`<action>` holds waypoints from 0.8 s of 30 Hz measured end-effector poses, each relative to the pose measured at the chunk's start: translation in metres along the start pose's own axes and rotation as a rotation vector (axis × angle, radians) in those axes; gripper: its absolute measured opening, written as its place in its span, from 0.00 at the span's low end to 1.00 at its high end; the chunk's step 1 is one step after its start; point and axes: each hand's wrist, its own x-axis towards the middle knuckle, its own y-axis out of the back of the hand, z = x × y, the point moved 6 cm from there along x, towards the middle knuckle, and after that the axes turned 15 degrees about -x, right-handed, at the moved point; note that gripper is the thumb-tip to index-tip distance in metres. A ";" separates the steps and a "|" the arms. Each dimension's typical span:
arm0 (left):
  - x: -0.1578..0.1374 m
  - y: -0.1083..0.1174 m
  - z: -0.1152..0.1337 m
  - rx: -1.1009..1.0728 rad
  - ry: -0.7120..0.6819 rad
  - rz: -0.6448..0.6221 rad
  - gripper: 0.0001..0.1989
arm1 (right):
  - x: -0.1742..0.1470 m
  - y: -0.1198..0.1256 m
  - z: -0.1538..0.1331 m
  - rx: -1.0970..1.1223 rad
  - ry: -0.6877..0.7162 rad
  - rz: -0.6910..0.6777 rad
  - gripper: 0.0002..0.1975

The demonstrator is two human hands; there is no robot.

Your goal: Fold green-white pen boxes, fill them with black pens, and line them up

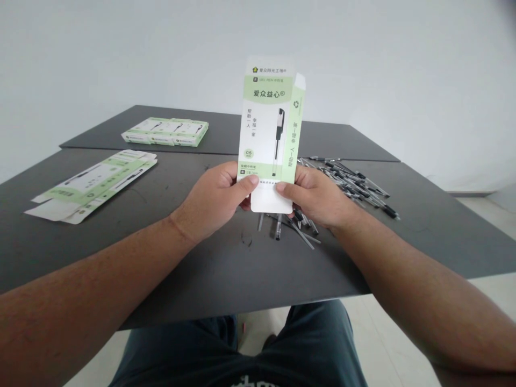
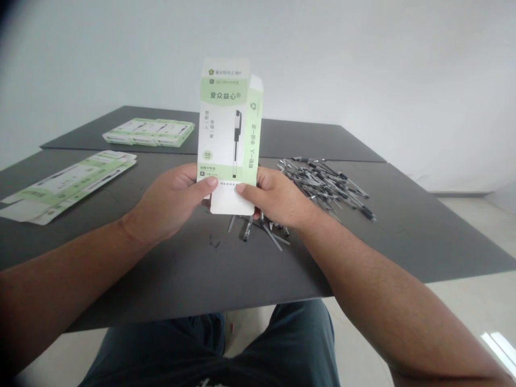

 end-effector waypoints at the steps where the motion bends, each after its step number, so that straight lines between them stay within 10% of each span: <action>1: 0.000 0.000 0.001 0.013 -0.001 0.001 0.18 | 0.000 0.000 -0.001 -0.008 -0.004 -0.006 0.20; 24: -0.003 -0.003 0.000 -0.009 0.030 -0.043 0.21 | 0.001 -0.002 0.003 0.079 0.049 -0.052 0.22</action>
